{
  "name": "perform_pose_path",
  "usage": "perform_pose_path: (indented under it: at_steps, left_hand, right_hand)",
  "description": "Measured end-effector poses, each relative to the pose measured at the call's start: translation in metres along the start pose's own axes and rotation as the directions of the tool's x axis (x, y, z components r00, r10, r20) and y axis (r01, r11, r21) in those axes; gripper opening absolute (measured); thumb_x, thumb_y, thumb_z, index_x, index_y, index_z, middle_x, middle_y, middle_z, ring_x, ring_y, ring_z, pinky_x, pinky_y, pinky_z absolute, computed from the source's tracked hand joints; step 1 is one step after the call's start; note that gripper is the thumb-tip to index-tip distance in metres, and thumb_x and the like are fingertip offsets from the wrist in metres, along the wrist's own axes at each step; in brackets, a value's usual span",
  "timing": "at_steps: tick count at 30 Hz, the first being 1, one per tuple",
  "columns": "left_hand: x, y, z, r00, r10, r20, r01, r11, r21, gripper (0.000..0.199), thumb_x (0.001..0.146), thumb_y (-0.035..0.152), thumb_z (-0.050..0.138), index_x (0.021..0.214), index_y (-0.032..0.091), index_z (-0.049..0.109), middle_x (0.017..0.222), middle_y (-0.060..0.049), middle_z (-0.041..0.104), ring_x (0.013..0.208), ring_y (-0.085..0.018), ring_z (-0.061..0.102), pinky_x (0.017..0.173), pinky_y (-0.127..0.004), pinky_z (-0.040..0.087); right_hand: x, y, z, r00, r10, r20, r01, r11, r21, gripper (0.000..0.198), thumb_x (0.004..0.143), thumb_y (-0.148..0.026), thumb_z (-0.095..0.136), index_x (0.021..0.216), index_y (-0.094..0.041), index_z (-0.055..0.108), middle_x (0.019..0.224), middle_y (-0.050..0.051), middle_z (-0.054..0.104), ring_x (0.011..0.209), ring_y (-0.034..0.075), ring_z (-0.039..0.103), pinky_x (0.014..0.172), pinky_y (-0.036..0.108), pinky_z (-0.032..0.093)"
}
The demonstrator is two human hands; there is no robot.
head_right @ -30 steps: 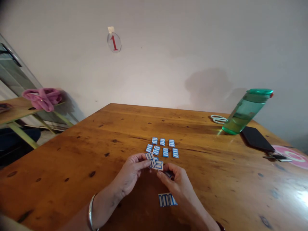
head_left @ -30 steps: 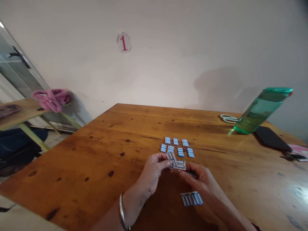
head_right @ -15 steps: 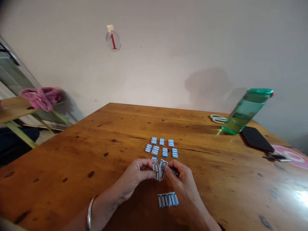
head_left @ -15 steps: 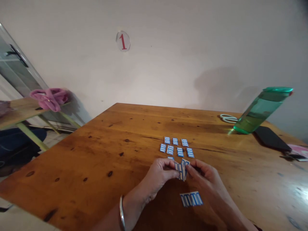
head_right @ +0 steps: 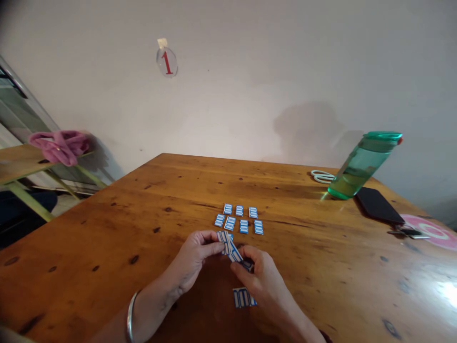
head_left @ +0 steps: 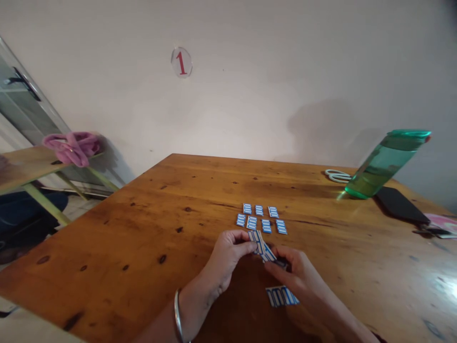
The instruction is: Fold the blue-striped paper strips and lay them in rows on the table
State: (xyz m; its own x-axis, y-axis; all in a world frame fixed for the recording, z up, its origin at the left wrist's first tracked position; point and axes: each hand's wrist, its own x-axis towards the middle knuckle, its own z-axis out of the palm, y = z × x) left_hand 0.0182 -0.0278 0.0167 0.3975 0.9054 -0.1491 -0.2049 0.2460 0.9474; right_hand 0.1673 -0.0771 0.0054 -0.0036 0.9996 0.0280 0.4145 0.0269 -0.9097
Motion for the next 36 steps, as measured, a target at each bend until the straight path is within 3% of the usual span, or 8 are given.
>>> perform_pose_path:
  at_steps: [8, 11, 16, 19, 21, 23, 28, 36]
  left_hand:
    - [-0.003, -0.001, 0.003, 0.997, -0.062, 0.053, 0.061, 0.998, 0.019, 0.006, 0.056, 0.017, 0.066, 0.057, 0.013, 0.062, 0.056, 0.0, 0.06, 0.054, -0.01, 0.049, 0.059, -0.024, 0.038]
    - [-0.004, -0.003, 0.005, 0.993, -0.085, 0.076, 0.084, 0.996, 0.015, 0.006, 0.056, 0.017, 0.065, 0.06, 0.013, 0.062, 0.059, -0.001, 0.062, 0.055, -0.011, 0.051, 0.057, -0.024, 0.039]
    - [0.002, -0.004, 0.001, 0.996, -0.082, 0.03, 0.082, 0.997, 0.002, 0.01, 0.056, 0.021, 0.067, 0.061, 0.014, 0.061, 0.057, -0.001, 0.064, 0.057, -0.014, 0.057, 0.057, -0.025, 0.041]
    - [0.005, -0.005, -0.001, 0.998, -0.056, 0.035, 0.055, 0.998, 0.041, 0.016, 0.057, 0.027, 0.07, 0.063, 0.014, 0.065, 0.054, -0.001, 0.064, 0.056, -0.014, 0.058, 0.059, -0.026, 0.042]
    - [0.006, -0.006, -0.001, 0.995, -0.052, 0.087, 0.045, 0.996, 0.075, 0.017, 0.056, 0.029, 0.071, 0.064, 0.014, 0.067, 0.055, -0.001, 0.064, 0.056, -0.014, 0.058, 0.061, -0.027, 0.043]
    - [0.006, -0.009, -0.002, 0.984, -0.053, 0.169, 0.034, 0.993, 0.111, 0.016, 0.057, 0.029, 0.071, 0.065, 0.015, 0.069, 0.058, -0.001, 0.066, 0.058, -0.015, 0.058, 0.063, -0.028, 0.044]
    - [0.004, -0.017, -0.004, 0.951, -0.033, 0.306, -0.038, 0.975, 0.221, 0.016, 0.065, 0.025, 0.064, 0.076, 0.017, 0.073, 0.067, -0.002, 0.068, 0.065, -0.016, 0.057, 0.07, -0.029, 0.043]
    - [-0.001, -0.008, 0.0, 0.942, -0.043, 0.332, -0.045, 0.966, 0.253, 0.022, 0.071, 0.023, 0.056, 0.084, 0.019, 0.073, 0.071, -0.003, 0.067, 0.069, -0.016, 0.054, 0.068, -0.028, 0.042]
  right_hand:
    - [0.002, 0.0, -0.005, 0.972, 0.103, -0.21, -0.037, 0.954, 0.298, 0.026, 0.069, -0.043, 0.059, 0.064, -0.018, 0.053, 0.055, -0.002, 0.048, 0.051, 0.011, 0.039, 0.046, 0.023, 0.032]
    - [0.001, -0.004, -0.006, 0.959, 0.1, -0.266, -0.013, 0.95, 0.311, 0.025, 0.07, -0.042, 0.06, 0.064, -0.018, 0.054, 0.057, -0.002, 0.049, 0.054, 0.012, 0.041, 0.049, 0.023, 0.033]
    - [-0.002, -0.014, -0.016, 0.948, 0.024, -0.318, 0.028, 0.987, 0.159, 0.026, 0.072, -0.043, 0.054, 0.063, -0.019, 0.056, 0.055, -0.002, 0.044, 0.051, 0.012, 0.036, 0.046, 0.024, 0.029]
    - [-0.003, -0.017, -0.021, 0.983, 0.003, -0.182, 0.009, 0.998, 0.069, 0.027, 0.071, -0.044, 0.053, 0.059, -0.019, 0.056, 0.051, -0.003, 0.043, 0.049, 0.012, 0.035, 0.045, 0.024, 0.027]
    - [-0.003, -0.016, -0.021, 0.998, -0.01, -0.059, 0.009, 1.0, -0.007, 0.026, 0.07, -0.042, 0.054, 0.057, -0.019, 0.055, 0.05, -0.003, 0.044, 0.048, 0.012, 0.035, 0.045, 0.023, 0.027]
    - [-0.003, -0.013, -0.017, 0.999, -0.027, -0.021, 0.025, 0.995, -0.101, 0.024, 0.071, -0.038, 0.055, 0.056, -0.019, 0.054, 0.05, -0.003, 0.045, 0.048, 0.011, 0.036, 0.044, 0.023, 0.027]
    - [-0.001, -0.006, -0.01, 0.99, -0.071, -0.118, 0.037, 0.963, -0.265, 0.021, 0.073, -0.036, 0.051, 0.059, -0.02, 0.054, 0.052, -0.001, 0.052, 0.048, 0.013, 0.042, 0.045, 0.024, 0.031]
    - [-0.001, -0.004, -0.01, 0.963, -0.196, -0.185, 0.103, 0.901, -0.421, 0.017, 0.075, -0.028, 0.048, 0.06, -0.022, 0.05, 0.056, 0.0, 0.056, 0.05, 0.014, 0.05, 0.049, 0.025, 0.037]
